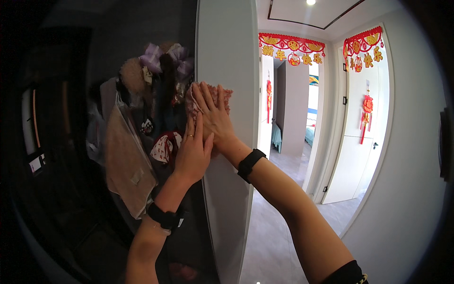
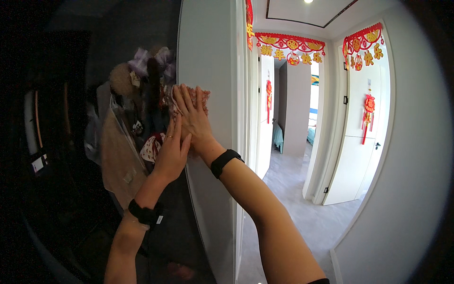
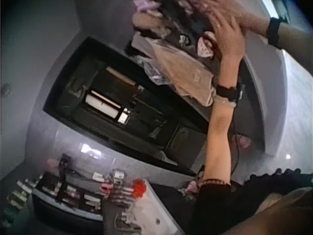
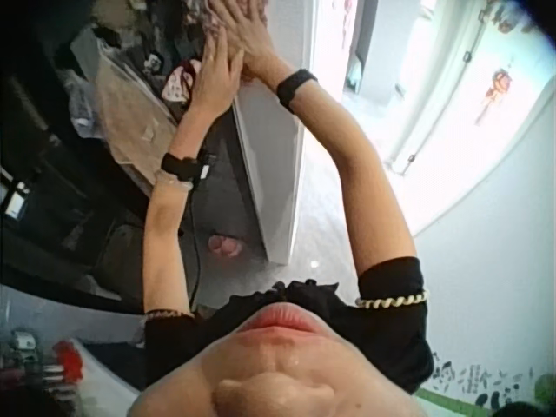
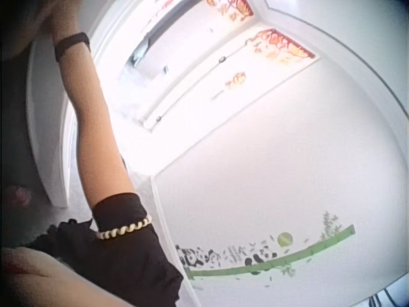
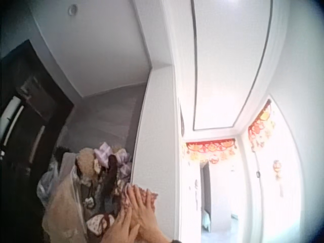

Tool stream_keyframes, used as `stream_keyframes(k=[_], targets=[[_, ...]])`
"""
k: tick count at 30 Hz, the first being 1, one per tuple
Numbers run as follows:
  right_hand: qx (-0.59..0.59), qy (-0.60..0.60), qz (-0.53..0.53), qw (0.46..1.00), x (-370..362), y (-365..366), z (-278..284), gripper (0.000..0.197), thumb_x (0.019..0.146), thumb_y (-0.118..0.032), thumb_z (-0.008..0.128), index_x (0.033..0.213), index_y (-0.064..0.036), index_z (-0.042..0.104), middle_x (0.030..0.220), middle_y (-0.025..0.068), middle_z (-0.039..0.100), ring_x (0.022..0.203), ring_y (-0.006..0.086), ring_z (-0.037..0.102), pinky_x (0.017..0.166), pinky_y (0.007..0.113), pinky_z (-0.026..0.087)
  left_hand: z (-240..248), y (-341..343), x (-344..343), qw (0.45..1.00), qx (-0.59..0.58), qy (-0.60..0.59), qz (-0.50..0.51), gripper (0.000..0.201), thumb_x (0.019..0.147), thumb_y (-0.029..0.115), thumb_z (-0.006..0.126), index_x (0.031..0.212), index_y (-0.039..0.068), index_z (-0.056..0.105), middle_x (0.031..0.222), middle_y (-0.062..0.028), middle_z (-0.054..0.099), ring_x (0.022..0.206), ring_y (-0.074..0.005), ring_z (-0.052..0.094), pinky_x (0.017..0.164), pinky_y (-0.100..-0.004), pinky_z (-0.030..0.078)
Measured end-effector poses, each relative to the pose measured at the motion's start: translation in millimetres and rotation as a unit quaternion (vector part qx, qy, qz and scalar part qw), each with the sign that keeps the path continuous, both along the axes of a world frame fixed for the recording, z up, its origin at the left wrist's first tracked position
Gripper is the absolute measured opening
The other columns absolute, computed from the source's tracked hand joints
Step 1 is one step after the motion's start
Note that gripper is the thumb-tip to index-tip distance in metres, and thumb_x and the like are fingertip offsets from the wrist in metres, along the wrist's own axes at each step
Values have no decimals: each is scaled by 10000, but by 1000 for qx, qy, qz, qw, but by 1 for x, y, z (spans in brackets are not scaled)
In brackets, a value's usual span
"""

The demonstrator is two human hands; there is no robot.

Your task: The person washes a cloth in a bathroom sink and then wipes the edge of a white wall or doorframe by hand.

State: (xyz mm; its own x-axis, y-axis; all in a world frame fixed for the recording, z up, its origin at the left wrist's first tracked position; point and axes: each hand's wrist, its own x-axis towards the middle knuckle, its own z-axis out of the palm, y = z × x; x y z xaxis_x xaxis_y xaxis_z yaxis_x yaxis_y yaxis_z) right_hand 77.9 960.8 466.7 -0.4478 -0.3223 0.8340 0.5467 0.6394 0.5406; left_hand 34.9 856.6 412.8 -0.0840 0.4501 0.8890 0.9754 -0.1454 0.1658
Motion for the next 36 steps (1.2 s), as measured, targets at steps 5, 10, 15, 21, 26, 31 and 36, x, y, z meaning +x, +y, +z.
stream_keyframes(k=[5,10,15,21,26,31,36], targets=[[-61,-13,16,998,0,0,9,468,799,-276,449,1203,-42,474,1409,160,161,1315,314,83,1030,556,2,-4,-12,-17,996,45,38,-67,514,918,183,379,1313,-75,175,1349,-252,240,1259,-350,241,1018,-367,239],[-54,27,-1,998,-11,-17,58,524,797,-260,453,1268,-39,390,1419,145,142,1322,305,57,1027,550,15,13,-35,-47,988,54,29,-139,489,918,195,376,1292,-84,231,1324,-261,285,1235,-344,295,1001,-352,270],[-19,89,-108,990,-24,-4,130,542,817,-275,412,1314,-77,320,1419,120,160,1320,299,73,1024,550,25,29,-34,-76,975,91,47,-197,460,908,169,401,1277,-77,277,1318,-244,311,1227,-325,322,987,-344,304],[-114,113,-160,974,-40,-7,223,522,841,-282,359,1321,-85,305,1432,112,111,1324,316,18,1015,560,4,38,-41,-112,967,105,52,-226,432,892,120,426,1262,-71,313,1301,-231,344,1230,-318,320,1001,-348,294],[-155,111,-198,962,-42,-10,276,547,831,-309,393,1340,-143,279,1443,83,57,1317,346,-9,1000,589,16,42,-22,-137,958,116,61,-254,420,886,108,433,1255,-68,332,1282,-235,370,1219,-318,338,1000,-350,294],[-128,127,-222,958,-44,-7,314,558,823,-310,420,1341,-156,281,1444,78,49,1319,341,-6,995,601,19,54,-20,-137,949,66,18,-307,414,884,109,438,1245,-71,347,1270,-236,387,1201,-313,368,990,-355,310],[-72,131,-304,941,-34,9,354,539,836,-331,401,1342,-187,282,1444,76,36,1320,331,0,997,607,-3,73,-12,-126,946,68,34,-314,415,886,127,432,1248,-60,352,1264,-232,396,1195,-310,377,986,-360,315]])
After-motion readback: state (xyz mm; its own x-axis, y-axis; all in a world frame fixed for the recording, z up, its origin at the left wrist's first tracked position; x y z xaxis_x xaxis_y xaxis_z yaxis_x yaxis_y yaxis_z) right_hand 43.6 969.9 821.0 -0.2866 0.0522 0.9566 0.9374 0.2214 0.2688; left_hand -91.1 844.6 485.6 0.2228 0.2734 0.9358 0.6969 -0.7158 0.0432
